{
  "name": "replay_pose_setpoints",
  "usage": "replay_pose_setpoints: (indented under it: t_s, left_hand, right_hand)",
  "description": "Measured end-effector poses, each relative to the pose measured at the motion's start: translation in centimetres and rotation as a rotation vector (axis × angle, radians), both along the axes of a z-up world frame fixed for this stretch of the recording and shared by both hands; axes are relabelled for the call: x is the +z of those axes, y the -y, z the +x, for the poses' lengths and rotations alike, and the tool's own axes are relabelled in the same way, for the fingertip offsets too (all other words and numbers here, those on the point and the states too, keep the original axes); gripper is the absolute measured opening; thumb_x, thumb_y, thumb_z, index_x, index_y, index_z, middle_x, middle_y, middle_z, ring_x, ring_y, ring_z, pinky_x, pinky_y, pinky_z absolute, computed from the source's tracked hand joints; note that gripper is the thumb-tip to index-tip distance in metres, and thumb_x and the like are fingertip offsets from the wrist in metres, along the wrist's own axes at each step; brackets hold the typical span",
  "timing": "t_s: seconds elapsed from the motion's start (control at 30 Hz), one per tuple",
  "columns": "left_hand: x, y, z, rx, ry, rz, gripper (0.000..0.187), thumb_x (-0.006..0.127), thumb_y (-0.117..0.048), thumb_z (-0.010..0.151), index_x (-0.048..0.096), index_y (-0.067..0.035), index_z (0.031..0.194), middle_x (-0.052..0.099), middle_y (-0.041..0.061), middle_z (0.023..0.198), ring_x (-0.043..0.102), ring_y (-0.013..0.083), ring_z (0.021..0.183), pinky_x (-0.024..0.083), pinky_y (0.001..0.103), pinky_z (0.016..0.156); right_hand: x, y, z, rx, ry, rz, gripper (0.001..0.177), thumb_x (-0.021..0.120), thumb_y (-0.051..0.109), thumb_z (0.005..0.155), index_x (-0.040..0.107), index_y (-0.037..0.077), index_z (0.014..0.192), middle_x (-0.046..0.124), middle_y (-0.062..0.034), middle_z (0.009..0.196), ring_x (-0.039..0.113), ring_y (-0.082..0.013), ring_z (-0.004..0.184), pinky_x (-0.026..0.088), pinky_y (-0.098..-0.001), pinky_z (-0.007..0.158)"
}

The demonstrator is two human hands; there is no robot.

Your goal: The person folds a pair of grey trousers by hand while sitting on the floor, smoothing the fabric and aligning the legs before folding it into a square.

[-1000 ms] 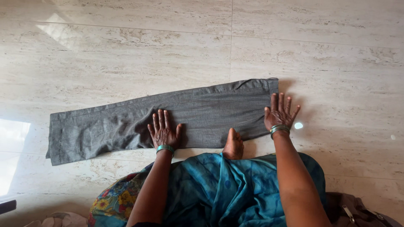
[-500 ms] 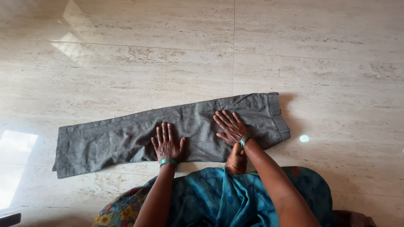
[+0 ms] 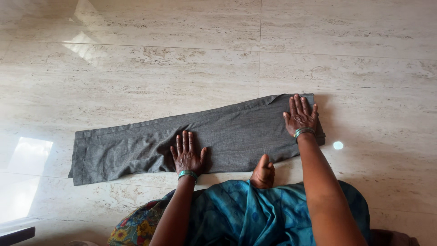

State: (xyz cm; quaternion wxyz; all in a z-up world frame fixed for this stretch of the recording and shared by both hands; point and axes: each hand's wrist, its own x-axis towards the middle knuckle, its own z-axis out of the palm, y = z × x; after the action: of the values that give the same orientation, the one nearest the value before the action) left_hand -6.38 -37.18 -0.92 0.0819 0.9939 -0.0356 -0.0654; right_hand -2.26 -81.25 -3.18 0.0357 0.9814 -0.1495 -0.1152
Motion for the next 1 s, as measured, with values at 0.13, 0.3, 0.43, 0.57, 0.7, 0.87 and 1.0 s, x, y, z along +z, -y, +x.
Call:
replay_pose_setpoints:
  t_s: [0.13, 0.3, 0.43, 0.57, 0.7, 0.87, 1.0]
  left_hand:
    - [-0.3, -0.1, 0.0, -0.005, 0.021, 0.017, 0.088, 0.03, -0.07, 0.094, 0.015, -0.018, 0.163, 0.008, 0.003, 0.172, 0.002, 0.0283, 0.157, 0.001, 0.059, 0.122]
    - [-0.5, 0.0, -0.1, -0.009, 0.035, 0.004, 0.088, 0.029, -0.07, 0.095, 0.015, -0.018, 0.164, 0.007, 0.004, 0.172, 0.002, 0.0291, 0.157, 0.0, 0.059, 0.122]
    - [-0.7, -0.1, -0.1, -0.013, 0.063, -0.008, 0.088, 0.028, -0.069, 0.096, 0.014, -0.015, 0.164, 0.008, 0.005, 0.172, 0.002, 0.0297, 0.158, 0.0, 0.059, 0.123]
    - [-0.7, 0.2, -0.2, -0.008, 0.042, 0.007, 0.088, 0.029, -0.07, 0.096, 0.014, -0.016, 0.164, 0.008, 0.005, 0.172, 0.001, 0.0301, 0.158, 0.0, 0.058, 0.123]
    - [-0.7, 1.0, -1.2, -0.005, 0.028, 0.017, 0.087, 0.03, -0.069, 0.095, 0.015, -0.017, 0.163, 0.008, 0.004, 0.172, 0.002, 0.0295, 0.158, 0.0, 0.058, 0.123]
    - [-0.5, 1.5, -3.1, 0.02, 0.007, -0.041, 0.088, 0.037, -0.069, 0.095, 0.018, -0.017, 0.163, 0.01, 0.005, 0.172, 0.003, 0.0302, 0.158, 0.001, 0.059, 0.123]
    - [-0.3, 1.7, -3.5, 0.041, -0.011, -0.083, 0.088, 0.043, -0.067, 0.094, 0.019, -0.017, 0.163, 0.01, 0.005, 0.172, 0.002, 0.0306, 0.158, 0.001, 0.06, 0.123]
  right_hand:
    - [-1.4, -3.2, 0.2, 0.144, 0.197, 0.058, 0.077, 0.018, 0.059, 0.104, 0.005, 0.011, 0.163, -0.004, -0.0075, 0.172, -0.002, -0.025, 0.157, -0.002, -0.0544, 0.124]
    - [-2.9, -11.6, -4.6, 0.721, 0.061, 0.098, 0.083, 0.018, 0.068, 0.098, 0.008, 0.019, 0.165, 0.001, -0.0006, 0.173, 0.003, -0.0236, 0.159, 0.007, -0.0488, 0.127]
    - [-1.9, -10.8, -3.9, 0.6, -0.025, 0.059, 0.085, 0.014, 0.07, 0.098, 0.004, 0.018, 0.164, 0.0, -0.0038, 0.172, 0.004, -0.0252, 0.157, 0.006, -0.048, 0.125]
    - [-0.5, -4.6, -2.3, 0.275, 0.006, 0.145, 0.077, 0.013, 0.064, 0.104, 0.001, 0.017, 0.164, 0.0, -0.0047, 0.173, 0.004, -0.0243, 0.158, 0.005, -0.046, 0.124]
    - [-0.5, -1.2, -3.8, 0.105, 0.069, 0.1, 0.079, 0.017, 0.062, 0.102, 0.003, 0.015, 0.164, 0.001, -0.0031, 0.173, 0.005, -0.0216, 0.157, 0.005, -0.0423, 0.125]
    - [-2.0, -0.5, -5.6, 0.075, 0.136, 0.153, 0.081, 0.026, 0.06, 0.1, 0.01, 0.014, 0.164, 0.005, -0.0048, 0.172, 0.007, -0.0255, 0.157, 0.008, -0.0473, 0.124]
    - [-3.4, -2.8, -7.1, 0.133, 0.335, 0.258, 0.083, 0.034, 0.059, 0.101, 0.016, 0.01, 0.166, 0.012, -0.0085, 0.173, 0.011, -0.0325, 0.159, 0.009, -0.0604, 0.124]
